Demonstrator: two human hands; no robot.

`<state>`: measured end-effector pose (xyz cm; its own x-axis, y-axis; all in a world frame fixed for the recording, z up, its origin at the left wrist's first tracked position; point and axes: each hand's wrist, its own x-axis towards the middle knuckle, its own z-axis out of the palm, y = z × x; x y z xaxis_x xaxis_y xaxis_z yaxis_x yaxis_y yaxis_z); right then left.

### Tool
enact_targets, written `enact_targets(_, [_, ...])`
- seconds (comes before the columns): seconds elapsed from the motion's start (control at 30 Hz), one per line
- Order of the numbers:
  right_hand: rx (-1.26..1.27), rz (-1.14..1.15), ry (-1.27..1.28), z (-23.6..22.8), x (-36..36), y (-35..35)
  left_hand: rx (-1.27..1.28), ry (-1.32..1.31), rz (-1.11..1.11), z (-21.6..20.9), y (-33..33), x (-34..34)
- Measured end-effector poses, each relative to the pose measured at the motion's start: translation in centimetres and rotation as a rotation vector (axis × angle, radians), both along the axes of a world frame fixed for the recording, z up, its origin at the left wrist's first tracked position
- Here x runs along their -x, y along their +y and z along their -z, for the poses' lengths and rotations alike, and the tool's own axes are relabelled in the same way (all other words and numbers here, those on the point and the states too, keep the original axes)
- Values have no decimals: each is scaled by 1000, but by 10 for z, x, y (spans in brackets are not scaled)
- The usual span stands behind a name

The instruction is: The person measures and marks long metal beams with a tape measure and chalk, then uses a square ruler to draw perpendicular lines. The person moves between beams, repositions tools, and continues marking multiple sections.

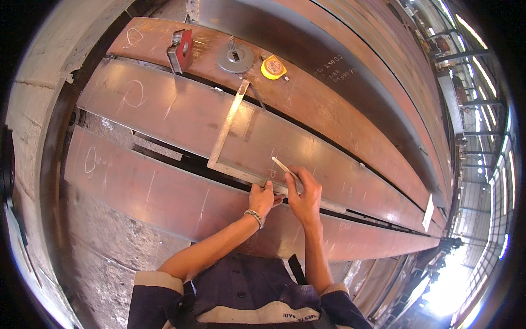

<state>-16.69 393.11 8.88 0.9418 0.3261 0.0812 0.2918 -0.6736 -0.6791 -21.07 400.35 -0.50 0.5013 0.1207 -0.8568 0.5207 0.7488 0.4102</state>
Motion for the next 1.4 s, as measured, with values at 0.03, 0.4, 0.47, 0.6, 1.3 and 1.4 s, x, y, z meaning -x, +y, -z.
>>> enact_targets(0.03, [-6,-5,3,-1,-1,3,6,-3,-5,0,1,0])
enact_targets(0.4, [-14,-62,1,-4,-12,27,43,-21,-3,-10,8,3])
enact_targets(0.47, [1,-62,2,-5,-14,28,72,-13,-14,-11,9,3])
enact_targets(0.6, [-11,-62,20,-5,-17,29,128,-77,-41,-14,11,5])
enact_targets(1.3, [342,-587,-356,-13,-81,89,186,-50,-34,-4,9,5])
enact_targets(1.4, [340,-692,-452,-11,-96,102,183,-53,-50,-2,7,4])
